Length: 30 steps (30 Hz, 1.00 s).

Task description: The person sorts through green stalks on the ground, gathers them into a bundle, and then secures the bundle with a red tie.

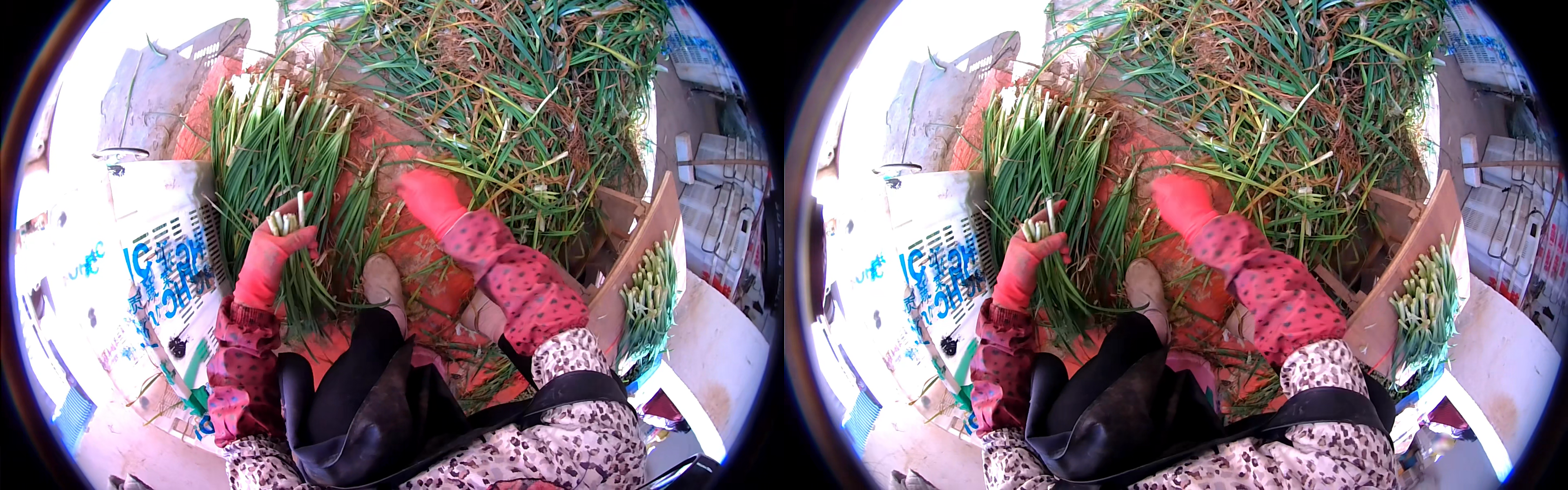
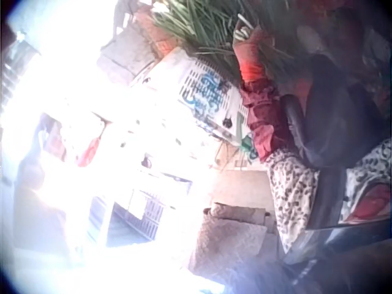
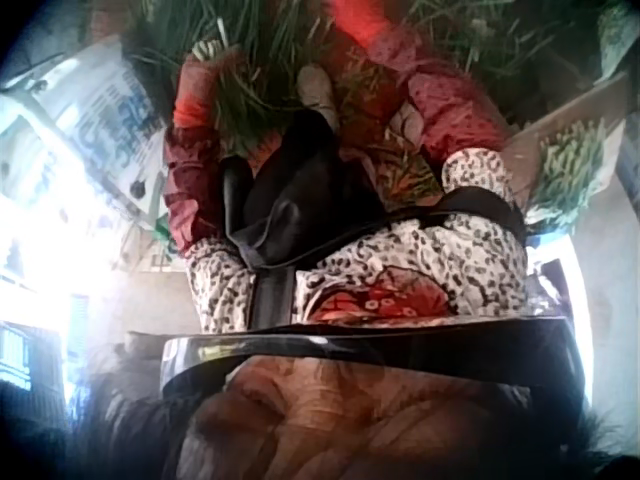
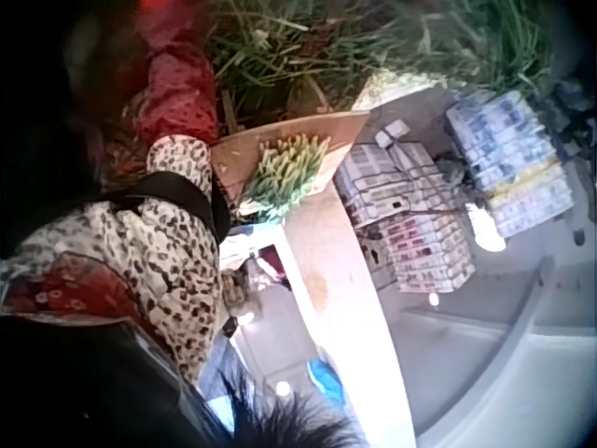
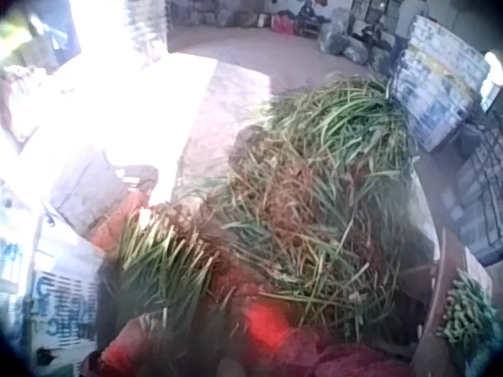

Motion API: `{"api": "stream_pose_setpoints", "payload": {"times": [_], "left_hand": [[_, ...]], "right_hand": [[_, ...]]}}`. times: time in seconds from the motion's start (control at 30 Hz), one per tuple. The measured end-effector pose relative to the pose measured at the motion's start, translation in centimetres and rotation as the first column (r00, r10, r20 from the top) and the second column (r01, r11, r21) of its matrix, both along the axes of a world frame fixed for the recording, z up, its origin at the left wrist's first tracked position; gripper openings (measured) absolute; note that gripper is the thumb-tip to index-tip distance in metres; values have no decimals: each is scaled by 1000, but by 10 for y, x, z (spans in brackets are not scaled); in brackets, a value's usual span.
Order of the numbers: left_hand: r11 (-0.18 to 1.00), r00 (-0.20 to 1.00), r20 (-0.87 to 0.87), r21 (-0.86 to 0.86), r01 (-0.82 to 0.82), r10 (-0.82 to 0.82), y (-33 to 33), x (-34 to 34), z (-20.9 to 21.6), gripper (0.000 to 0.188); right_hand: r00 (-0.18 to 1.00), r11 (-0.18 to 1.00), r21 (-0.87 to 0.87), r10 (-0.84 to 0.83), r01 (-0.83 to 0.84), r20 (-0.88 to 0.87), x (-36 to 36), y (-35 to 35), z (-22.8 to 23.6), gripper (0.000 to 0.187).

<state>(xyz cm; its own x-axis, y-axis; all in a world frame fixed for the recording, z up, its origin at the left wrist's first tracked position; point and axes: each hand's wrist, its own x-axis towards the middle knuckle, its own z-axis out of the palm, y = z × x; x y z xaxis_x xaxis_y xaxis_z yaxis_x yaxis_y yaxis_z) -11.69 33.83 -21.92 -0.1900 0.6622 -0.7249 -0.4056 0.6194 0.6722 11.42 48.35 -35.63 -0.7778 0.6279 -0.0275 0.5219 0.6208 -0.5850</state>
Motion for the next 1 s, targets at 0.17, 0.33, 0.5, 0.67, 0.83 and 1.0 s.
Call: {"api": "stream_pose_setpoints", "payload": {"times": [0.17,0.33,0.5,0.67,0.83,1.0], "left_hand": [[976,987,-125,-203,74,-100,-5,5,5,19],[982,970,-225,-184,44,-86,-11,10,-11,16],[958,956,-228,-258,122,-183,4,40,-34,26],[992,976,-188,-85,98,-113,9,51,-51,23],[989,988,-43,-18,148,-149,26,60,-38,10],[979,979,-13,-29,201,-202,44,57,-7,11]], "right_hand": [[927,923,248,210,-293,312,-4,-33,-36,10],[948,956,-24,293,-292,122,-5,-29,-9,13],[996,957,-288,17,-42,-89,-3,-2,24,14],[990,852,-515,26,-92,-135,-13,9,86,14],[927,579,-807,-225,-120,-299,-19,17,105,13],[943,314,-949,-308,-27,-129,-26,14,117,13]]}}
